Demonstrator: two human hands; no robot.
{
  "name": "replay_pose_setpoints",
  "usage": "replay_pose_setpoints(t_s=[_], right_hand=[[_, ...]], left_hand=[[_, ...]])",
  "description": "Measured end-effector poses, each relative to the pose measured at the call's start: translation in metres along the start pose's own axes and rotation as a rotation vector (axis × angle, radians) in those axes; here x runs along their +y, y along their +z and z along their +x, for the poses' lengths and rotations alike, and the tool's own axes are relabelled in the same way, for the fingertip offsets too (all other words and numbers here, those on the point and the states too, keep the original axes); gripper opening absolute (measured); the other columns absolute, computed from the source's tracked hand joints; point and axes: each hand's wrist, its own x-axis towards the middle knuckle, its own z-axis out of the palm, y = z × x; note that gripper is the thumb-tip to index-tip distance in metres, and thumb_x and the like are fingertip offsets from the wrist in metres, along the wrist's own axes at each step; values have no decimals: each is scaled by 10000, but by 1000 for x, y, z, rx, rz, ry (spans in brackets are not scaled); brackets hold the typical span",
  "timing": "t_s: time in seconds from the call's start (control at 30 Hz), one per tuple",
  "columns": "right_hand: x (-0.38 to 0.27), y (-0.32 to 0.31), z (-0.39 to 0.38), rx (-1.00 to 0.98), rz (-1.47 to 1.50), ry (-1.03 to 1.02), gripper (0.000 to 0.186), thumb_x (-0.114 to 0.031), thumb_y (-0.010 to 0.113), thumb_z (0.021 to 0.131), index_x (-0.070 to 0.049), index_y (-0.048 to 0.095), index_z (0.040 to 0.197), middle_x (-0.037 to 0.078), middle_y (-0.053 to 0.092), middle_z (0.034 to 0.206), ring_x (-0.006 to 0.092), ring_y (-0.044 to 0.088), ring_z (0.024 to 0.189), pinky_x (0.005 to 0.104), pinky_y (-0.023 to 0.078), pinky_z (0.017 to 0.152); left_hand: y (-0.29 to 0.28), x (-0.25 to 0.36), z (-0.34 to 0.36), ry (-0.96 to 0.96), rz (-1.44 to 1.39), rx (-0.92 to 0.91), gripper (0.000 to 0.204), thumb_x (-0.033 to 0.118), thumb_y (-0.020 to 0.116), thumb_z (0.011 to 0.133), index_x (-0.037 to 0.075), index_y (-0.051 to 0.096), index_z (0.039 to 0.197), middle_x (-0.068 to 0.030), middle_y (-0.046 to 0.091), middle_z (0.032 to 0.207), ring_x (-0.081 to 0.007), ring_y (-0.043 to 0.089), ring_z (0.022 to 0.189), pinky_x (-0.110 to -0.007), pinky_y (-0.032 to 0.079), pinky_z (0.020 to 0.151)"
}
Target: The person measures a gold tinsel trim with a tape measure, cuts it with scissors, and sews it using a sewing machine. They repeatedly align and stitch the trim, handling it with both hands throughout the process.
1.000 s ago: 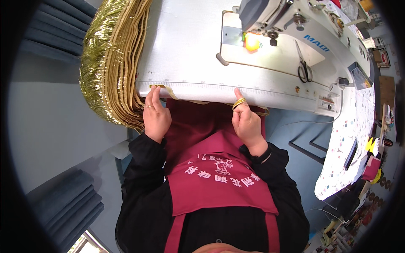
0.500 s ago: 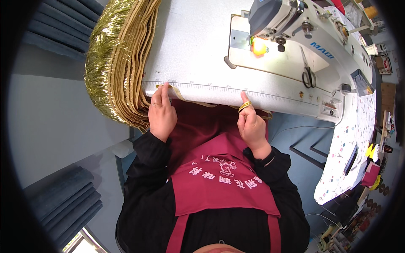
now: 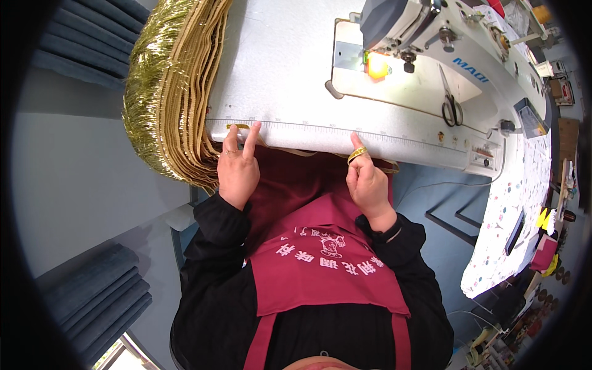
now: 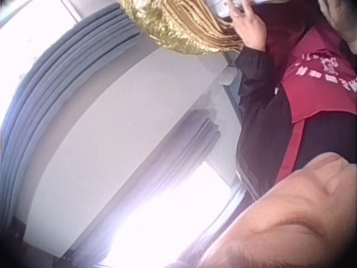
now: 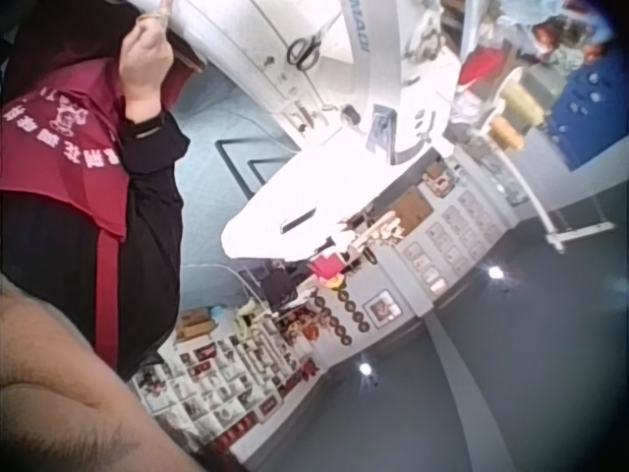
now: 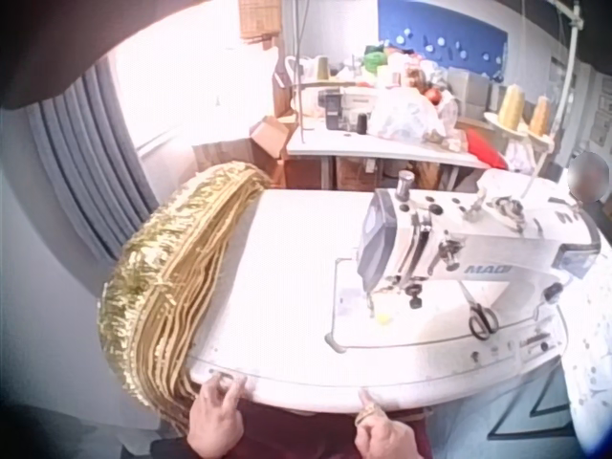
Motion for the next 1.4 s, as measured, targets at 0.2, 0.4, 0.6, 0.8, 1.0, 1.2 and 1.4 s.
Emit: replay_pose_setpoints(t_s=[0.2,0.4,0.6,0.8,1.0,1.2,1.4], right_hand=[[0,1,1,7,17,-3,213,-33,662,927,-73,462,988,208,646,1426,326,715,688,354,580,604],[-8,4,6,8,65,-16,217,-34,670,914,-78,476,1002,214,630,1443,323,719,726,361,579,621],[-36,30,23,-85,135,-141,226,-86,696,909,-87,484,988,203,646,1430,260,694,667,368,552,586],[-52,57,42,-95,86,-188,221,-62,701,905,-59,490,971,234,642,1422,257,724,699,337,560,564],[-48,55,40,-113,104,-161,214,-70,697,917,-52,492,976,241,634,1429,266,735,720,349,574,579],[-38,42,28,-108,109,-106,233,-70,706,913,-72,482,978,240,625,1442,264,728,705,349,559,569],[-26,31,21,-40,101,-79,253,-31,698,890,-78,461,965,222,622,1453,282,710,687,354,549,566]], left_hand=[[-1,11,1,37,84,27,804,-131,595,784,274,613,1479,-355,413,1441,-465,612,1152,-457,583,902],[1,10,2,44,84,50,786,-130,604,787,270,628,1463,-349,405,1447,-465,615,1156,-459,586,907],[3,8,1,51,70,55,777,-124,612,798,268,623,1469,-346,408,1444,-466,616,1161,-459,587,910],[3,5,-1,34,30,-4,838,-138,584,788,256,555,1527,-391,396,1456,-533,559,1272,-479,564,986],[5,6,-1,62,65,43,796,-126,605,805,262,590,1500,-361,390,1458,-492,584,1195,-478,570,951],[6,6,-1,71,80,56,787,-131,606,802,262,610,1485,-342,378,1459,-470,592,1149,-481,572,936],[6,5,0,78,76,65,791,-141,601,787,256,626,1471,-345,379,1461,-462,600,1133,-480,574,932]])
